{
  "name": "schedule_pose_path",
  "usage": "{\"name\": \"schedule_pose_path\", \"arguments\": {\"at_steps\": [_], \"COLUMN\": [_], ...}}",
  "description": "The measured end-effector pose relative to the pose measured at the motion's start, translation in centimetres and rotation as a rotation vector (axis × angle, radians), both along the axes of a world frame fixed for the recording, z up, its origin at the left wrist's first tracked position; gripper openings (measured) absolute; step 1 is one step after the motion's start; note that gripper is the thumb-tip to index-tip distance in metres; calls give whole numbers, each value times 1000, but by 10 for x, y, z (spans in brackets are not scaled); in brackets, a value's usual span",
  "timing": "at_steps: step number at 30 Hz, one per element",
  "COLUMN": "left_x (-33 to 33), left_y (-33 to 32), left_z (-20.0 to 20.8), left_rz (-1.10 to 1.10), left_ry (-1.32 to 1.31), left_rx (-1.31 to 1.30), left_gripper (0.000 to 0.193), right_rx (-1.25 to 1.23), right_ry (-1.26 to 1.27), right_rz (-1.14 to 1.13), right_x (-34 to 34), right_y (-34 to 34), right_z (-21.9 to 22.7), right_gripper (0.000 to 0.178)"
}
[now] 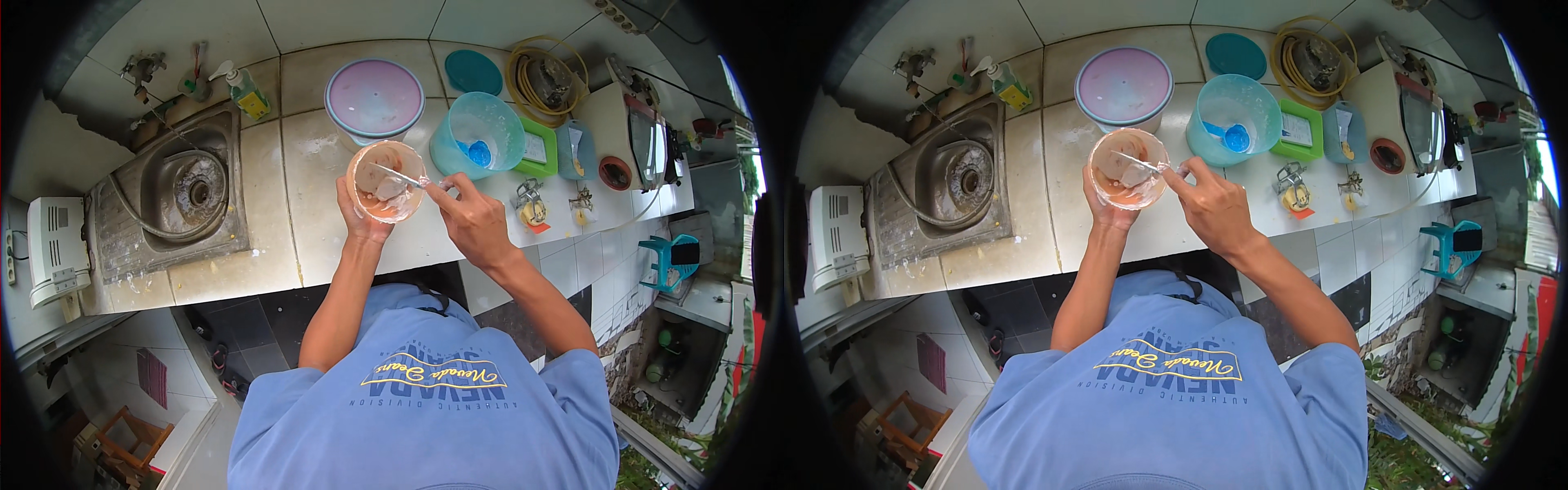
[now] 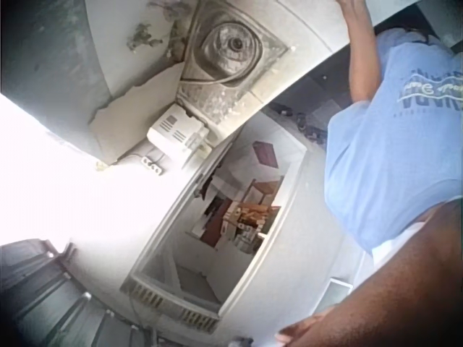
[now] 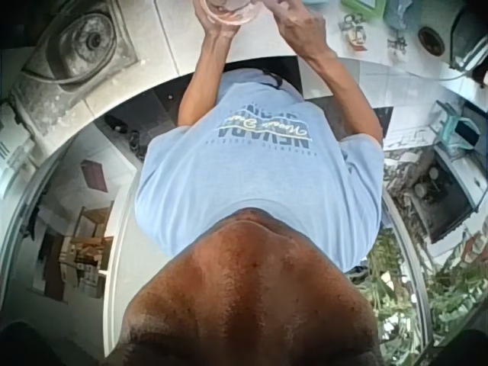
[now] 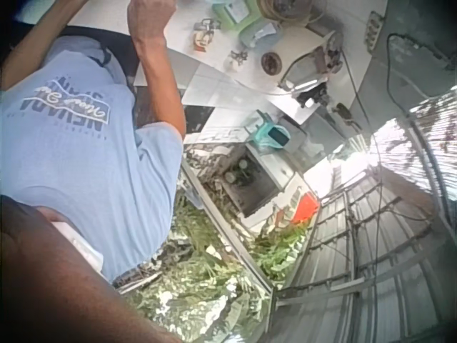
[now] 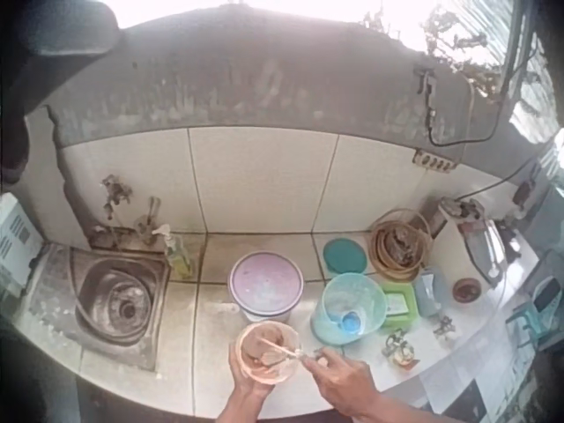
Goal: The person washes a dental model and a mixing bowl in a sink, then adds a powder material into the bowl.
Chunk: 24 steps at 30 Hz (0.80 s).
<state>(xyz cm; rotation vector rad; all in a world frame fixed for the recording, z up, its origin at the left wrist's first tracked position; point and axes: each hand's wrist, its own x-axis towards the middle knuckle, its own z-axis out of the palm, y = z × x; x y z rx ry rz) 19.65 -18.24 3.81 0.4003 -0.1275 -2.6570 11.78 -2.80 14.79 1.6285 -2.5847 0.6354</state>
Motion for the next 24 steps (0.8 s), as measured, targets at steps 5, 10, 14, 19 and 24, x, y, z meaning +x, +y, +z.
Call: {"name": "schedule_pose_path", "arguments": {"at_steps": [5, 10, 14, 19, 24], "left_x": [-2, 11, 23, 32, 49], "left_y": [5, -2, -1, 21, 44], "left_z": [-1, -11, -15, -32, -34], "left_rz": [23, 34, 14, -87, -113], "left_ry": [100, 79, 55, -8, -230], "left_rx": [115, 216, 220, 147, 123], "left_gripper": [49, 46, 46, 46, 49], "right_rx": [-150, -230, -187, -170, 22], "right_ry": [-74, -443, -145, -293, -149], "right_rz": [-57, -356, -258, 403, 514], "right_x": [-13, -30, -19, 4, 3], "right_y": [33, 87, 77, 8, -20], "right_z": [6, -69, -97, -43, -107], "right_gripper": [28, 26, 28, 38, 32]}}
